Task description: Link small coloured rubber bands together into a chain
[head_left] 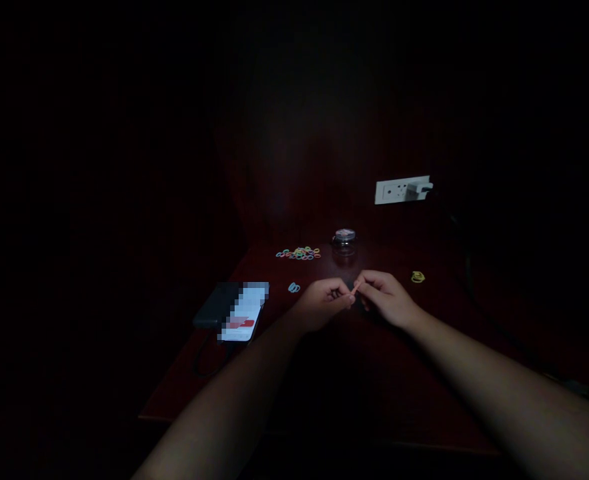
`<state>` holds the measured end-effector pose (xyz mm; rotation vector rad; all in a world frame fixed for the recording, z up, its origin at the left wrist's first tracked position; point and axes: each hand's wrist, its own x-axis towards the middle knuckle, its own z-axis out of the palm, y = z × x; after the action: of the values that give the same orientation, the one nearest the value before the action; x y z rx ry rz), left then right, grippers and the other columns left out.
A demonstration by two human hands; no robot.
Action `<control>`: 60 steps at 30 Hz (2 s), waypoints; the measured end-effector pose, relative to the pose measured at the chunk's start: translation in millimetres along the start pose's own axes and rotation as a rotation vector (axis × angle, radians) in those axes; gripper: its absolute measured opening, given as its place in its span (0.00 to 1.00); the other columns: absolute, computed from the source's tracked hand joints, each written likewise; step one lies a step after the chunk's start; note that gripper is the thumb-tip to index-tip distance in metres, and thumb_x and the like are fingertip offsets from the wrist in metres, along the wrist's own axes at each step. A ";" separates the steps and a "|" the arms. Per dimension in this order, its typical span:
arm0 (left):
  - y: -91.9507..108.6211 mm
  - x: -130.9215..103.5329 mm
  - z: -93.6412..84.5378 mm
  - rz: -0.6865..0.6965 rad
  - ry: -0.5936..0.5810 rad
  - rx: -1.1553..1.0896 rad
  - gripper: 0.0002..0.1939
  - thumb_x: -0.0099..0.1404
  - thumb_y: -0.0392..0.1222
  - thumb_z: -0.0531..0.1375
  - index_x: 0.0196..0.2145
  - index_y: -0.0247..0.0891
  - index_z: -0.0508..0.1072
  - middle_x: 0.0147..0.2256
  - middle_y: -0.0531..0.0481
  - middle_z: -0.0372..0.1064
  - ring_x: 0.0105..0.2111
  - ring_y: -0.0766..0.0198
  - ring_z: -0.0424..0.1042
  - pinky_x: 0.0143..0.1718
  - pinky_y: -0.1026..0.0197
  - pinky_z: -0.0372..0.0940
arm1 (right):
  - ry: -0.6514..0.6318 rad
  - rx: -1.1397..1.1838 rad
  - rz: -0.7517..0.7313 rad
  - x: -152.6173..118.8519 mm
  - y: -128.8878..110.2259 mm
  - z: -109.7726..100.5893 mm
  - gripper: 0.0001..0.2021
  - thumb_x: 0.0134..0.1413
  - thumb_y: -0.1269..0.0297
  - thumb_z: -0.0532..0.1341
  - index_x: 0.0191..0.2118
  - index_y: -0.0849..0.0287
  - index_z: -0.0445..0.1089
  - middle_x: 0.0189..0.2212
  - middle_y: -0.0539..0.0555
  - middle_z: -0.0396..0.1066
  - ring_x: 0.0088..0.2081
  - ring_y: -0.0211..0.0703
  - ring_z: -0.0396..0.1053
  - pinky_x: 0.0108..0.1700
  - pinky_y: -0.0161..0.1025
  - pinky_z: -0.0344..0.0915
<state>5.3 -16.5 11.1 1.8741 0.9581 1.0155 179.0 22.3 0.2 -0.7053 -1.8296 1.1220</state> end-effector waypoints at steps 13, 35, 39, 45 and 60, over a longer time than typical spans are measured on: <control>-4.9 0.6 1.5 0.004 0.006 -0.019 0.13 0.59 0.46 0.57 0.26 0.33 0.66 0.23 0.54 0.61 0.23 0.71 0.56 0.24 0.68 0.50 | 0.047 0.092 0.021 3.2 -4.2 0.0 0.17 0.51 0.51 0.57 0.22 0.61 0.62 0.13 0.45 0.59 0.16 0.31 0.55 0.19 0.31 0.51; -1.7 -2.5 0.7 -0.057 0.000 0.026 0.13 0.57 0.47 0.59 0.31 0.32 0.68 0.25 0.54 0.61 0.24 0.72 0.58 0.24 0.69 0.53 | -0.059 -0.178 -0.050 0.1 -2.2 2.2 0.11 0.49 0.59 0.59 0.24 0.61 0.64 0.18 0.47 0.59 0.21 0.32 0.55 0.23 0.31 0.51; -2.6 -3.0 -3.5 -0.038 -0.038 0.045 0.12 0.58 0.46 0.59 0.32 0.32 0.69 0.26 0.53 0.62 0.25 0.71 0.59 0.26 0.69 0.55 | -0.063 -0.182 -0.038 0.0 -3.6 2.3 0.11 0.49 0.58 0.60 0.24 0.61 0.65 0.17 0.46 0.59 0.20 0.32 0.54 0.22 0.31 0.50; -4.4 -2.0 -4.1 -0.055 -0.036 0.082 0.12 0.58 0.45 0.59 0.32 0.32 0.69 0.26 0.52 0.63 0.25 0.71 0.60 0.27 0.68 0.56 | -0.061 -0.189 -0.053 -0.2 -1.9 2.9 0.13 0.47 0.57 0.61 0.23 0.61 0.63 0.17 0.45 0.56 0.20 0.31 0.52 0.22 0.31 0.49; -7.6 -1.6 -4.0 -0.079 -0.024 0.113 0.13 0.57 0.46 0.60 0.34 0.32 0.72 0.26 0.51 0.66 0.25 0.71 0.61 0.26 0.68 0.58 | -0.101 -0.202 -0.051 1.5 1.5 0.5 0.09 0.43 0.64 0.63 0.23 0.61 0.61 0.18 0.45 0.58 0.21 0.30 0.54 0.22 0.29 0.51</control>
<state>-0.7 -13.7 5.4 1.9198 1.0871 0.9067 177.9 24.0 -0.7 -0.7234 -2.0555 0.9637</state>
